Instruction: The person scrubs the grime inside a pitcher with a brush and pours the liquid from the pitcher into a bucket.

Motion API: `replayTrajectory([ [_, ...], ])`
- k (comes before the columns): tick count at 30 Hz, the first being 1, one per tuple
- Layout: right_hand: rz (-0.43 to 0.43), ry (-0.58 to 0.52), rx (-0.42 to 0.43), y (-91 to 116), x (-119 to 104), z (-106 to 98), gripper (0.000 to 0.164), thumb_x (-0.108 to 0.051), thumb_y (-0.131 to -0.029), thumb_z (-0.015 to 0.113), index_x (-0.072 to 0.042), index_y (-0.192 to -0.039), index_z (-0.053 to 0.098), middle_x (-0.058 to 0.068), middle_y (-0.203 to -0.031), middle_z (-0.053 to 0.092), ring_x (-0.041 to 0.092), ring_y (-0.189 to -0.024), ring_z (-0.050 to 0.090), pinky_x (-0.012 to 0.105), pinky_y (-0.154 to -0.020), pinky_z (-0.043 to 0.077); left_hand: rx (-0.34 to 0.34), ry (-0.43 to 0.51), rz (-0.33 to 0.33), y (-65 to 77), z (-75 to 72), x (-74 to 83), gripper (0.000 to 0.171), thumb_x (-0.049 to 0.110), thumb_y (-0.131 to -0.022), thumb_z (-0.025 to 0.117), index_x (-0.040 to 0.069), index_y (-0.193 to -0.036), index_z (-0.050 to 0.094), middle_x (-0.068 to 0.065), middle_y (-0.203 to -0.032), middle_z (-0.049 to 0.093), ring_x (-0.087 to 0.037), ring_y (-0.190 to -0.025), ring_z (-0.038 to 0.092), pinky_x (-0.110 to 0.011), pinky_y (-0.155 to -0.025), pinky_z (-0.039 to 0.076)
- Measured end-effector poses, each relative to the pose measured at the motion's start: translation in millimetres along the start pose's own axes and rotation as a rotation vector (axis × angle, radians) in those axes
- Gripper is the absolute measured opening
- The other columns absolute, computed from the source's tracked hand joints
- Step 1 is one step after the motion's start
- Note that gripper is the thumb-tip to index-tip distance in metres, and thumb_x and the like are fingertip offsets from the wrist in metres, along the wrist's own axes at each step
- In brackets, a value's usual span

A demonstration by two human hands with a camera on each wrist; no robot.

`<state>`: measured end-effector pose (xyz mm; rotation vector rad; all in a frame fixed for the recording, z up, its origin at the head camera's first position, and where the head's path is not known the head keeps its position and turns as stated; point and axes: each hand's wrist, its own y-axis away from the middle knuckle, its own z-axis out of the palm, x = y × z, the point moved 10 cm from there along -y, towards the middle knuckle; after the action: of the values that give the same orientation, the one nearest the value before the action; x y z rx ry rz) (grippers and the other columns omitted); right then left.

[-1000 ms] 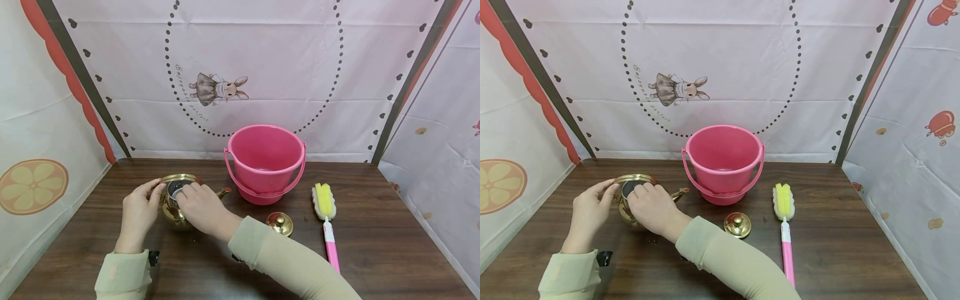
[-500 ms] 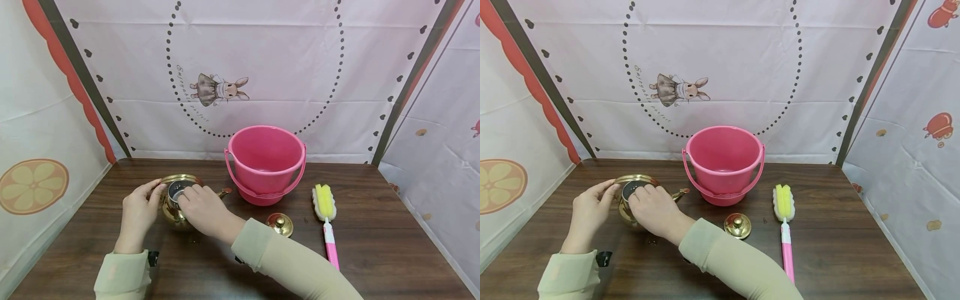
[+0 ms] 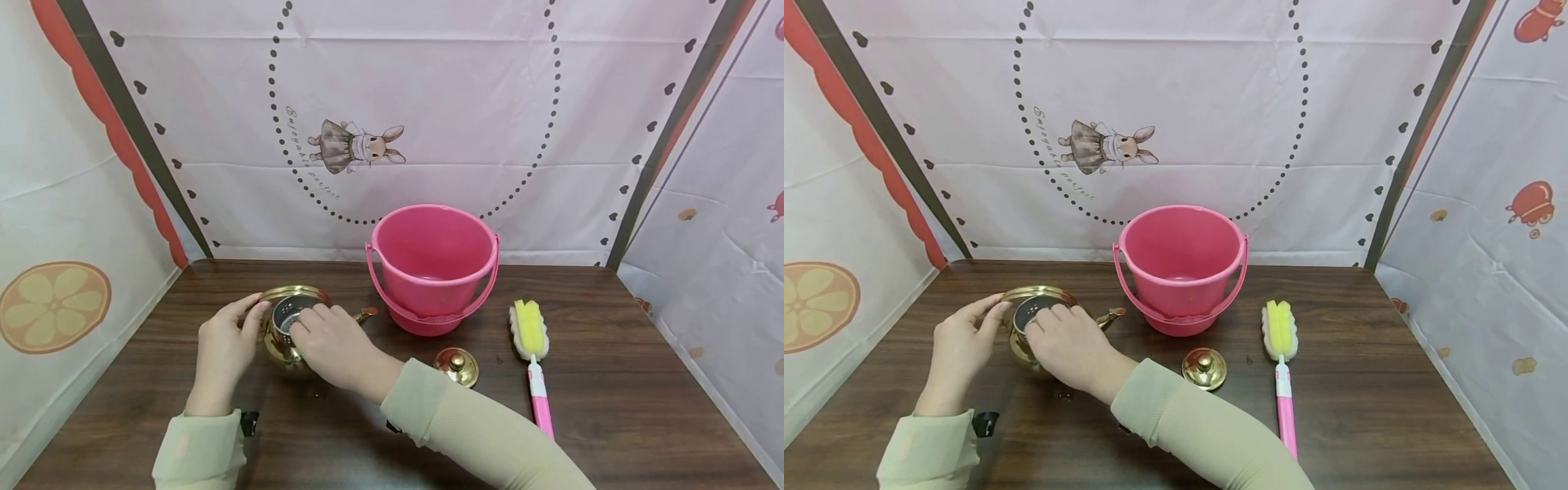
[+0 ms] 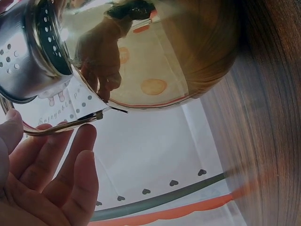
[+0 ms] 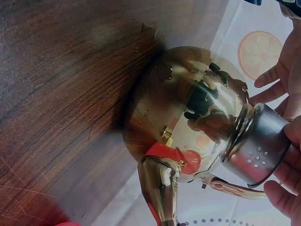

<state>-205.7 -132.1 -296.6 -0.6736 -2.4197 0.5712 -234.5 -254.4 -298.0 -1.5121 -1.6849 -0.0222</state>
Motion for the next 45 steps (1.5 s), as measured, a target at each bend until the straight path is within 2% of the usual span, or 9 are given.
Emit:
replayTrajectory([
  [11,0.004,-0.004,0.000,5,-1,-5,0.019,-0.016,-0.097,0.046,-0.018,-0.098,0.065,-0.005,-0.094,0.060,0.013,-0.086,0.056,0.024,-0.063,0.043,-0.008,-0.003,-0.012,-0.1,0.5,-1.7,0.034,0.024,-0.095,0.057,-0.001,-0.117,0.065,-0.025,-0.112,0.065,-0.038,-0.091,0.063,-0.053,-0.075,0.048],
  [24,-0.002,-0.007,0.034,9,-1,-10,0.020,-0.015,-0.097,0.046,-0.018,-0.097,0.066,-0.005,-0.095,0.061,0.013,-0.085,0.056,0.025,-0.063,0.042,-0.001,-0.023,0.003,-0.8,0.0,0.1,0.034,0.023,-0.095,0.057,-0.001,-0.117,0.065,-0.025,-0.107,0.067,-0.033,-0.076,0.063,-0.044,-0.063,0.047],
  [33,-0.011,-0.025,0.053,14,0,-14,0.019,-0.014,-0.096,0.046,-0.017,-0.096,0.065,-0.004,-0.096,0.061,0.014,-0.085,0.056,0.025,-0.064,0.042,0.007,-0.010,0.016,-1.0,-1.3,2.9,0.033,0.023,-0.095,0.058,-0.001,-0.116,0.065,-0.026,-0.107,0.067,-0.036,-0.080,0.064,-0.052,-0.068,0.049],
  [45,-0.010,-0.064,0.086,20,4,-18,0.020,-0.011,-0.096,0.045,-0.016,-0.093,0.064,-0.003,-0.095,0.061,0.015,-0.086,0.056,0.026,-0.064,0.043,0.018,-0.016,0.032,-2.7,-1.4,4.7,0.032,0.021,-0.095,0.058,-0.002,-0.115,0.066,-0.026,-0.101,0.068,-0.034,-0.076,0.064,-0.047,-0.064,0.048],
])
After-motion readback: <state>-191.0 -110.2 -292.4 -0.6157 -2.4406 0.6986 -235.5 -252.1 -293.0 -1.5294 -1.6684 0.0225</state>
